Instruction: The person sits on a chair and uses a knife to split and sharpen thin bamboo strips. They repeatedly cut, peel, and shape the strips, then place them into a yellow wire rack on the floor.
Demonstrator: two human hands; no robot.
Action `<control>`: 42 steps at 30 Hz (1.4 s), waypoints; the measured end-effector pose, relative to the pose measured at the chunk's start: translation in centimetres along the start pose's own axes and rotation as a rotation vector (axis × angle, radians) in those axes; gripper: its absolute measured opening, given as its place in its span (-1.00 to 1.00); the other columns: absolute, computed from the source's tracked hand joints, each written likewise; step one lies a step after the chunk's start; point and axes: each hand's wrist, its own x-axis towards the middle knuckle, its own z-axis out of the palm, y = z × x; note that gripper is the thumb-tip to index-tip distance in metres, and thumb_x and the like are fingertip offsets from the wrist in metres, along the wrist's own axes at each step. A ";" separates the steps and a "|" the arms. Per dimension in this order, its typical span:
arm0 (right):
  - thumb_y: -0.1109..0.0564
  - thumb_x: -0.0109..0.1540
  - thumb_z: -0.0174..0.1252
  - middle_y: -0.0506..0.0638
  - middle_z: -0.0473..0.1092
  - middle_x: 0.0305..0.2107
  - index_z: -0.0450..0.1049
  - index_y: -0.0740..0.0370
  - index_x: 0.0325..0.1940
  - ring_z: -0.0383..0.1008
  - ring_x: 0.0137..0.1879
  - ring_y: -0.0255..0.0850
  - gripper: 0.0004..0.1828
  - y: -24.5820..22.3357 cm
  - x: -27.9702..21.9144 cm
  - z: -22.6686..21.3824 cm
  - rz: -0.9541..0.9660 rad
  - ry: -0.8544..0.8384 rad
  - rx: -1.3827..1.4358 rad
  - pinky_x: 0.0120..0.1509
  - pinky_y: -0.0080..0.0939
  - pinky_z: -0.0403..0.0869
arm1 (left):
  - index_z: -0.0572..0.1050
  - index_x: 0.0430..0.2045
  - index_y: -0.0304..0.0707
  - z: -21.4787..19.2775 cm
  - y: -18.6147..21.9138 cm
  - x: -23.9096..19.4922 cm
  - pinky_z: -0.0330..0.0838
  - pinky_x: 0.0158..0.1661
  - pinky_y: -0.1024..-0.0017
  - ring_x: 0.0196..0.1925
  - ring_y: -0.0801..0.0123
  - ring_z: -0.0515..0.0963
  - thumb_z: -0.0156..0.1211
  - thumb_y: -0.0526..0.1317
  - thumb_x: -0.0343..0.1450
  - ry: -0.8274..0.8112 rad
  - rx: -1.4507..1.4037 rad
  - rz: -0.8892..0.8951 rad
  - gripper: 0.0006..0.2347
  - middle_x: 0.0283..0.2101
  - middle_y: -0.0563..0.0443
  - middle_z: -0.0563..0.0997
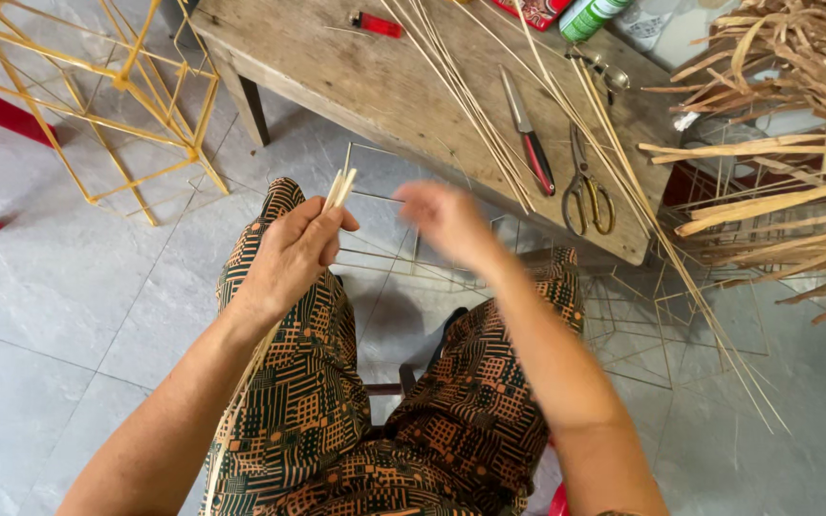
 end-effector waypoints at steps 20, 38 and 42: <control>0.06 0.44 0.09 0.08 0.50 -0.31 0.48 0.28 -0.06 0.52 -0.25 -0.16 -0.78 -0.9 -10.9 0.1 0.087 0.441 1.205 -0.16 -0.17 0.52 | 0.30 0.24 -0.27 5.6 0.1 -3.1 0.49 -0.01 0.13 0.05 -0.10 0.60 0.20 0.06 0.42 -0.219 0.457 0.388 -0.44 0.04 -0.35 0.56; -0.12 0.44 0.11 0.03 0.47 -0.14 0.43 0.29 0.25 0.44 -0.14 -0.23 -0.53 4.2 -15.1 -6.1 -0.033 0.725 1.438 -0.07 -0.30 0.47 | 0.60 -0.26 -0.19 -0.7 -1.5 -9.7 0.47 -0.33 0.22 -0.45 0.13 0.60 0.00 0.04 0.52 -0.260 0.490 0.217 -0.68 -0.52 -0.12 0.59; -0.17 0.39 0.13 0.03 0.47 0.04 0.28 0.32 0.49 0.45 -0.13 -0.28 -0.29 -1.6 -13.9 -3.8 -0.052 0.475 1.199 -0.15 -0.30 0.46 | 0.59 -0.28 -0.16 0.7 -2.3 -10.2 0.49 -0.33 0.19 -0.48 0.09 0.63 -0.07 0.02 0.53 -0.213 0.456 0.169 -0.68 -0.55 -0.14 0.58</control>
